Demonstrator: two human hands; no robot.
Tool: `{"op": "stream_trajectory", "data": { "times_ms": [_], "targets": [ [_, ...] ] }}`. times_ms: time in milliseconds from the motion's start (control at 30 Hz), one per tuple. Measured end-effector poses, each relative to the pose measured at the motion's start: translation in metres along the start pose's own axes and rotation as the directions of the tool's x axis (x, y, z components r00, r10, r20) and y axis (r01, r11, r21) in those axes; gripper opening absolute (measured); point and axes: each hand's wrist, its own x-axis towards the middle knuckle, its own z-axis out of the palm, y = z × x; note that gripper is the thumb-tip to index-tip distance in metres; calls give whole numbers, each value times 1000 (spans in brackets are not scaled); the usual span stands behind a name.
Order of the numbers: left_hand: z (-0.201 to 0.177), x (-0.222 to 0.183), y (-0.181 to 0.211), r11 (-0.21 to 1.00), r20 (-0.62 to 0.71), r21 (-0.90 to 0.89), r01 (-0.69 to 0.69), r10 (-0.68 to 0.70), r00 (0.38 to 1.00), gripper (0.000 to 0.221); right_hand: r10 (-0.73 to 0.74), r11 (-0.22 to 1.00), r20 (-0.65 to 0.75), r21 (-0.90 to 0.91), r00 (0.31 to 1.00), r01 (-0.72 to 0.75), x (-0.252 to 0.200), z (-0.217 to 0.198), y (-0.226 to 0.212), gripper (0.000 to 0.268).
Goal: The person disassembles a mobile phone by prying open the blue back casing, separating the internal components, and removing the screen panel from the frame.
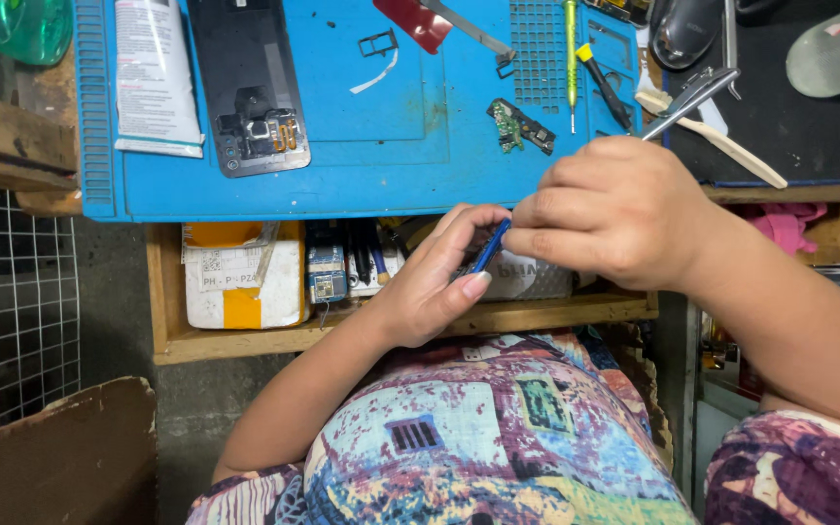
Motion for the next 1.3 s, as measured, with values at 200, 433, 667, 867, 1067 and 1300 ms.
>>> {"op": "stream_trajectory", "data": {
  "times_ms": [200,433,667,867,1067,1300],
  "targets": [
    [-3,-1,3,1000,-4,-6,-22,22,1000,79,-25,999,-94,-37,995,22,-6,-4,-2,19],
    [-3,0,5,999,7,-41,16,-16,1000,80,3,1000,-128,-18,992,-6,-10,1,-2,21],
    [-5,0,2,998,0,-58,23,-23,1000,83,24,1000,-149,-4,989,-25,-12,10,-2,20],
    [-5,-1,-1,997,-5,-75,33,-34,999,85,34,999,-158,15,987,-32,-15,14,1,22],
    [-5,0,-1,991,-7,-126,50,-52,999,86,38,999,-176,-8,984,-40,-15,18,0,21],
    [-6,-1,-5,988,-25,-135,72,-76,997,87,57,984,-144,-157,988,-80,-9,17,-13,22]
  ]
}}
